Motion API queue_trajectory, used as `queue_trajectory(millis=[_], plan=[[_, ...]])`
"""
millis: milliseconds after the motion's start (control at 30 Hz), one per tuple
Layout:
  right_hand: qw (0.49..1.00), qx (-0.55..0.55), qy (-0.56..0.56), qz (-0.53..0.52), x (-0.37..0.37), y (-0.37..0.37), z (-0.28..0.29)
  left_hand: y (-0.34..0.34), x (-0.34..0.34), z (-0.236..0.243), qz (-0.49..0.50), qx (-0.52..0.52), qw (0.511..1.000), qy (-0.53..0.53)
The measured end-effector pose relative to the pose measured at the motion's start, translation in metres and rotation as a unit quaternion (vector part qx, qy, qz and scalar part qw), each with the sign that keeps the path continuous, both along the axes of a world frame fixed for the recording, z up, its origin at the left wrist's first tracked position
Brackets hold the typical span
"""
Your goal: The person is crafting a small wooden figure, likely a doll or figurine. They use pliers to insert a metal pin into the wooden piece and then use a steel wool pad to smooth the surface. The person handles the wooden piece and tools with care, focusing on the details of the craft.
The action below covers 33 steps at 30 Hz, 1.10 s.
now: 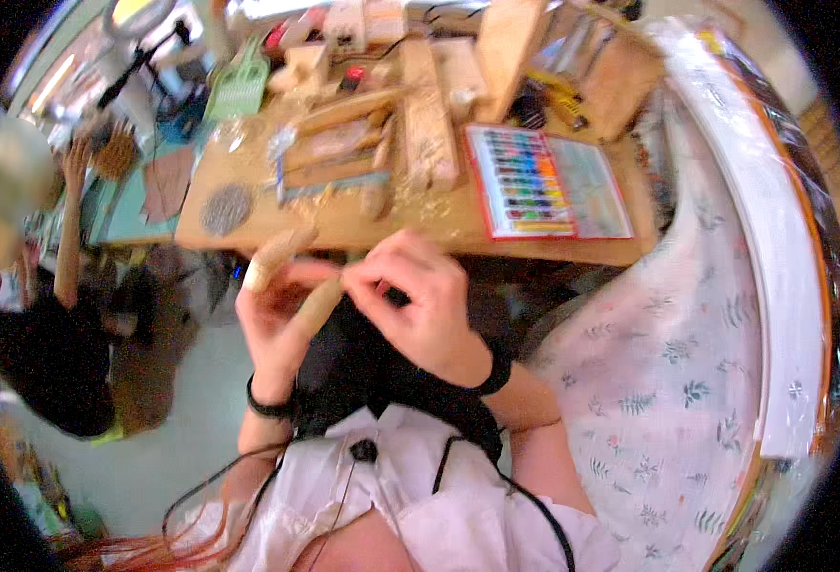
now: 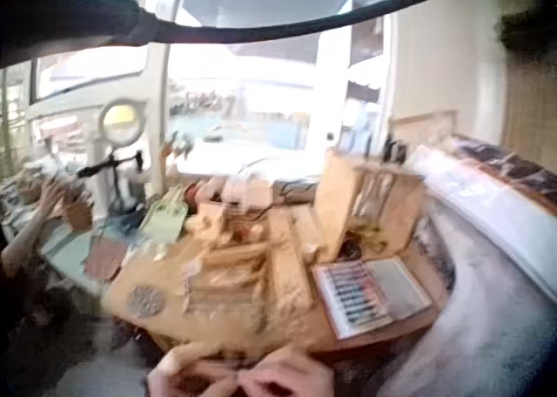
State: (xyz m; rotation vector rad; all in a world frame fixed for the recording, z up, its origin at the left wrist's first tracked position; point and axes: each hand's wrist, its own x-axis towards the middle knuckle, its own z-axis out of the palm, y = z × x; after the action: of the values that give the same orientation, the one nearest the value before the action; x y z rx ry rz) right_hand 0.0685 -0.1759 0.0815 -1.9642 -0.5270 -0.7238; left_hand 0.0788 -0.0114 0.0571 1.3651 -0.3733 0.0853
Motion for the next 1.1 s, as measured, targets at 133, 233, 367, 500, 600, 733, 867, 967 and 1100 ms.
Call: queue_trajectory(millis=[133, 233, 367, 500, 600, 733, 867, 967, 1100], plan=[[0.995, 0.035, 0.059, 0.065, -0.005, -0.010, 0.001, -0.001, -0.001, 0.008, -0.009, 0.035, 0.998, -0.049], [0.983, 0.085, 0.114, 0.113, -0.024, -0.013, -0.003, 0.002, -0.016, 0.007, -0.054, 0.026, 0.998, -0.033], [0.981, 0.068, 0.126, 0.131, -0.029, -0.041, -0.001, -0.013, -0.017, 0.010, -0.091, 0.013, 0.996, 0.000], [0.944, 0.050, 0.323, 0.049, -0.079, -0.084, -0.011, -0.003, -0.043, 0.003, -0.032, 0.052, 0.998, -0.010], [0.919, -0.037, 0.388, -0.065, -0.103, -0.154, -0.094, 0.013, -0.038, -0.002, 0.026, 0.081, 0.995, -0.052], [0.717, 0.151, 0.649, -0.203, -0.156, -0.227, -0.246, 0.040, -0.038, -0.019, 0.097, 0.135, 0.986, 0.001], [0.633, 0.284, 0.691, -0.201, -0.269, -0.265, -0.469, 0.055, -0.035, -0.040, 0.068, 0.117, 0.990, 0.048], [0.607, -0.065, 0.782, -0.122, -0.300, -0.237, -0.546, 0.047, -0.038, -0.045, 0.075, 0.195, 0.977, 0.042], [0.474, -0.092, 0.790, -0.377, -0.267, -0.140, -0.543, 0.049, -0.051, -0.058, 0.122, 0.237, 0.960, 0.081]])
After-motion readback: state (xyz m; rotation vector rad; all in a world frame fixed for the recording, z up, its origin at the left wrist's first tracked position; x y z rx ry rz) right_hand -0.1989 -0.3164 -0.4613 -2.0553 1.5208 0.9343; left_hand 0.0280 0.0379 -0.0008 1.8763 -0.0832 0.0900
